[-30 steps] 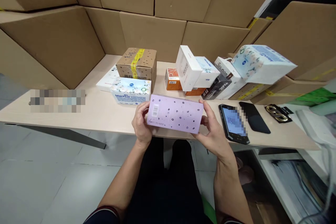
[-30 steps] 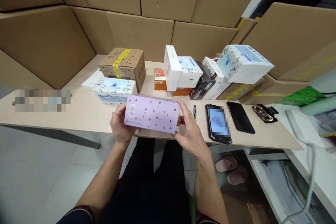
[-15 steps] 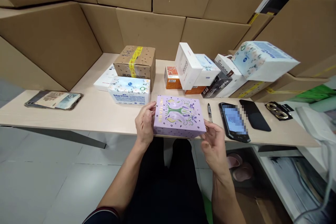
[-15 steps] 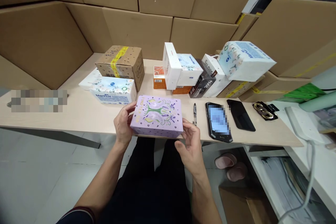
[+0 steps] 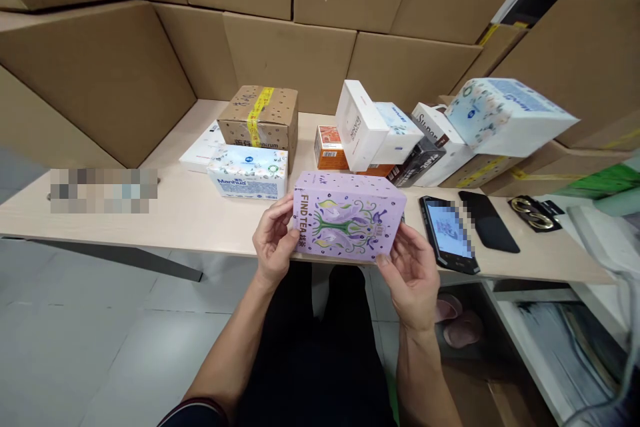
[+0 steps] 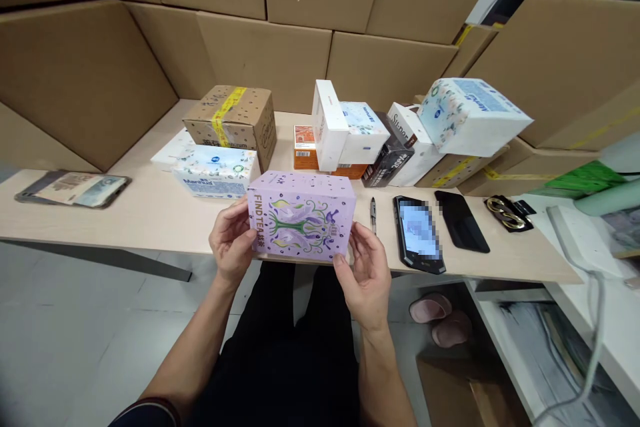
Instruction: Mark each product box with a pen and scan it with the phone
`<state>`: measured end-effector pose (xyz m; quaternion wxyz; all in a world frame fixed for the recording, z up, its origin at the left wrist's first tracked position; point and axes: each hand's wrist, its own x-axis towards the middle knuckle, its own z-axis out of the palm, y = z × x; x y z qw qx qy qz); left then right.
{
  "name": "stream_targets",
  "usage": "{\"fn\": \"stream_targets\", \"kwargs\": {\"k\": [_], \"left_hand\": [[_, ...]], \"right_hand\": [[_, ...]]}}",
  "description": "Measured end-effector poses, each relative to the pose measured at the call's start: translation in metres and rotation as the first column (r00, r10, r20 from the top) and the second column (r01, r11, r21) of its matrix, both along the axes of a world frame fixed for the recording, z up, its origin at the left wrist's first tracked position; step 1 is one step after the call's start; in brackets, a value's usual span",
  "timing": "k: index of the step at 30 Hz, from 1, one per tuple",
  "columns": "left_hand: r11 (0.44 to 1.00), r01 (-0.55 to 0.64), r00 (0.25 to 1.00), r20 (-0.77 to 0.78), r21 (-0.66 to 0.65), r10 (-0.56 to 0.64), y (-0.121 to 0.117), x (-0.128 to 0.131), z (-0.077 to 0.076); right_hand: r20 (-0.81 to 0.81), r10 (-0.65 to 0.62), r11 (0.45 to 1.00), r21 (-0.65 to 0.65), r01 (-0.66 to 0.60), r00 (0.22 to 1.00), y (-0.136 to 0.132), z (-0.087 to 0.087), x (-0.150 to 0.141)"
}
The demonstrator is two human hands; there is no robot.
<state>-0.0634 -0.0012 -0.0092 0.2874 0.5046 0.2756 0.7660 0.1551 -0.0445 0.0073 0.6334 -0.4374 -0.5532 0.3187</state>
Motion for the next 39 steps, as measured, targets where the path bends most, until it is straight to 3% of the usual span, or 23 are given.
{"fn": "stream_targets", "kwargs": {"k": [5, 9, 13, 19, 23, 26, 29, 34, 39], "left_hand": [[1.000, -0.006, 1.000, -0.018, 0.029, 0.007, 0.000, 0.000, -0.001], [0.998, -0.005, 0.999, -0.042, 0.068, 0.008, 0.001, -0.003, -0.002], [0.995, -0.018, 0.980, -0.197, 0.093, 0.036, 0.004, -0.008, -0.001], [0.983, 0.112, 0.907, -0.419, 0.147, -0.041, 0.005, -0.006, 0.007], [0.975, -0.002, 0.869, -0.482, 0.222, 0.111, 0.002, -0.008, 0.010], [0.949, -0.149, 0.859, -0.439, 0.279, 0.264, 0.003, -0.009, 0.012], [0.908, -0.226, 0.855, -0.375, 0.352, 0.358, 0.006, -0.007, 0.020], [0.854, -0.210, 0.821, -0.388, 0.476, 0.418, 0.008, -0.001, 0.048], [0.757, -0.103, 0.673, -0.515, 0.645, 0.531, -0.004, 0.007, 0.060]], "right_hand": [[-0.107, 0.053, 0.999, -0.006, -0.053, 0.993, 0.004, -0.015, -0.002], [-0.112, 0.035, 0.999, -0.019, -0.037, 0.993, 0.001, -0.014, -0.004], [-0.124, 0.000, 1.000, -0.020, -0.002, 0.992, -0.002, -0.006, -0.008], [-0.210, -0.033, 0.999, -0.015, 0.030, 0.977, -0.002, -0.008, -0.012], [-0.246, 0.007, 0.995, -0.099, -0.032, 0.969, -0.001, -0.017, -0.013], [-0.260, 0.069, 0.980, -0.162, -0.114, 0.963, 0.004, -0.017, -0.011], [-0.241, 0.050, 0.984, -0.156, -0.090, 0.969, 0.008, -0.013, -0.008], [-0.071, -0.043, 0.992, -0.120, 0.034, 0.997, 0.007, -0.003, -0.004], [-0.138, -0.019, 0.995, -0.096, 0.005, 0.990, -0.001, 0.002, -0.005]]}}
